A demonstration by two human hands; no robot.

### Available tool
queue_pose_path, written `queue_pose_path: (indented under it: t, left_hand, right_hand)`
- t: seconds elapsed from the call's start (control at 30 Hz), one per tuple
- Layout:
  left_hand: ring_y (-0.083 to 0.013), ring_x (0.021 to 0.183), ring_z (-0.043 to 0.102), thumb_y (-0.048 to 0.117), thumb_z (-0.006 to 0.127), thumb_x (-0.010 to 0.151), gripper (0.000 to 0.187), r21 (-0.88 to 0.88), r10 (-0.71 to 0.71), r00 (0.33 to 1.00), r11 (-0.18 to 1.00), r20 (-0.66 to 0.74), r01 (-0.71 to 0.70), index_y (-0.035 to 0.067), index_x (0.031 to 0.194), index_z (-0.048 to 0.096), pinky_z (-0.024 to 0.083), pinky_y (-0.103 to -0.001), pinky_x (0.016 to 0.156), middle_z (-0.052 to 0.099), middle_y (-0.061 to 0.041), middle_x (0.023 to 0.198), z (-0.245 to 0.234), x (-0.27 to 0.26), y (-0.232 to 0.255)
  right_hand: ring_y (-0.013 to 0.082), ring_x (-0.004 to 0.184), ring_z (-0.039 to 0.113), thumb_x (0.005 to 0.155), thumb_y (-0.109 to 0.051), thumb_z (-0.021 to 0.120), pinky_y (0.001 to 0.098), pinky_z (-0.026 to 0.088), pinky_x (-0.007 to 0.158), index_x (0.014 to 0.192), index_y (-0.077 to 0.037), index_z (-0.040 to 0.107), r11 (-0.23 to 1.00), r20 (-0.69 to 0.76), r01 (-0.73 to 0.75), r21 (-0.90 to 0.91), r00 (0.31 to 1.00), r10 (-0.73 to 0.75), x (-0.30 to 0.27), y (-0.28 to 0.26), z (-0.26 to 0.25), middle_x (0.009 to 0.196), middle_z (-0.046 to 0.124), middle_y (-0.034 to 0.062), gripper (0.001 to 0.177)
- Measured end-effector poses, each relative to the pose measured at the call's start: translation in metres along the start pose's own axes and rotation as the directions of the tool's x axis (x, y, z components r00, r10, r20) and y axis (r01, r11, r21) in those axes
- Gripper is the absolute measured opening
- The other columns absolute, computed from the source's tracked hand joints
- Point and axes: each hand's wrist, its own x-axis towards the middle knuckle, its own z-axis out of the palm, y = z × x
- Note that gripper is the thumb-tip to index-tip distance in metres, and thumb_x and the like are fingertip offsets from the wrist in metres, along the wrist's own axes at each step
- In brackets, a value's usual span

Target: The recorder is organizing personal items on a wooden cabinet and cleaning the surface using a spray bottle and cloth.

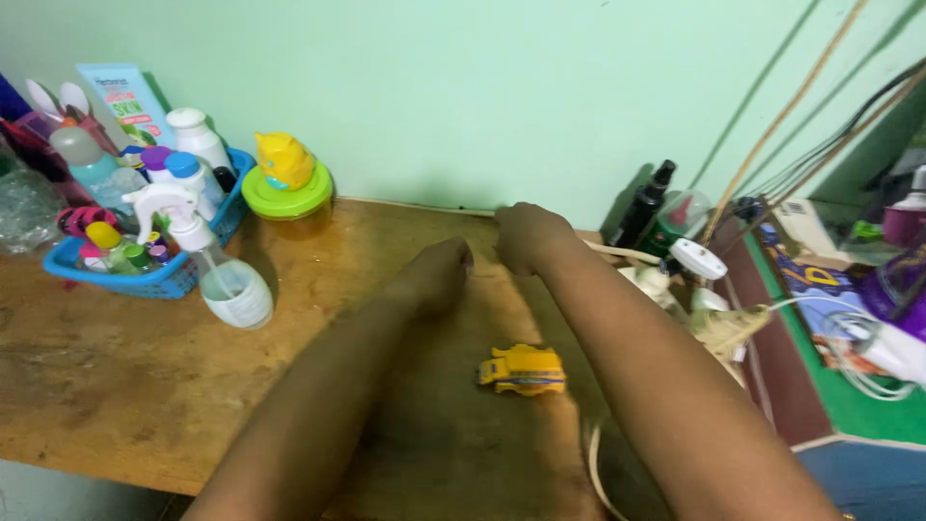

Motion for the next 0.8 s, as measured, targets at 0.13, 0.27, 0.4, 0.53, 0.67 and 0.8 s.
queue_pose_path:
  t: [0.13,0.27,0.4,0.53,0.67,0.8]
  left_hand:
    - [-0.0324,0.123,0.062,0.016,0.05,0.102,0.033,0.046,-0.031,1.0,0.998,-0.001,0.031,0.011,0.133,0.057,0.048,-0.043,0.104,0.065,-0.016,0.133,-0.02,0.014,-0.024]
    - [-0.0313,0.132,0.056,0.004,0.05,0.095,0.049,0.265,0.048,0.998,0.964,-0.042,-0.035,0.009,0.144,0.051,0.045,-0.044,0.109,0.059,-0.015,0.143,-0.029,0.037,-0.051]
    - [-0.0267,0.135,0.053,0.007,0.046,0.1,0.05,0.309,-0.062,0.998,0.949,-0.014,0.063,0.011,0.15,0.042,0.043,-0.045,0.111,0.054,-0.013,0.147,-0.051,0.023,-0.024]
    - [-0.0265,0.135,0.057,0.015,0.042,0.107,0.043,0.433,-0.108,0.992,0.899,0.06,0.072,0.009,0.15,0.048,0.046,-0.046,0.112,0.059,-0.014,0.146,-0.058,0.027,-0.012]
    - [-0.0277,0.132,0.056,0.008,0.038,0.104,0.049,0.401,-0.08,0.993,0.915,0.085,0.039,0.013,0.153,0.041,0.047,-0.048,0.109,0.055,-0.012,0.147,-0.056,0.046,-0.021]
    - [-0.0268,0.127,0.062,0.01,0.041,0.105,0.041,0.465,-0.054,0.985,0.885,0.163,-0.028,0.007,0.144,0.053,0.051,-0.045,0.106,0.061,-0.013,0.143,-0.052,0.07,-0.025]
  right_hand:
    - [0.0323,0.118,0.068,0.09,-0.027,0.07,0.0453,0.055,0.101,0.132,-0.007,0.06,0.993,0.015,-0.096,0.066,0.995,0.096,0.024,-0.028,0.017,0.133,0.065,0.0157,0.047]
    - [0.0398,0.128,0.049,0.098,-0.037,0.056,0.0472,0.045,0.108,0.139,-0.014,0.058,0.993,-0.22,-0.048,0.105,0.973,0.071,0.04,-0.043,0.036,0.142,0.056,0.0114,0.047]
    - [0.0383,0.127,0.051,0.099,-0.037,0.055,0.0446,0.047,0.11,0.138,-0.021,0.063,0.984,-0.209,-0.152,0.095,0.963,0.169,0.048,-0.051,0.035,0.143,0.057,0.0071,0.043]
    - [0.0344,0.13,0.05,0.102,-0.038,0.054,0.0472,0.045,0.112,0.134,-0.025,0.067,0.968,-0.17,-0.222,0.117,0.956,0.239,0.044,-0.061,0.024,0.141,0.058,0.0078,0.038]
    - [0.0322,0.133,0.049,0.097,-0.035,0.061,0.0483,0.047,0.113,0.139,-0.034,0.065,0.955,-0.126,-0.26,0.146,0.952,0.278,0.044,-0.065,0.023,0.144,0.057,0.0015,0.042]
    - [0.0311,0.139,0.042,0.098,-0.038,0.061,0.0506,0.042,0.115,0.145,-0.038,0.057,0.948,-0.102,-0.275,0.158,0.951,0.293,0.047,-0.065,0.025,0.151,0.045,0.0006,0.048]
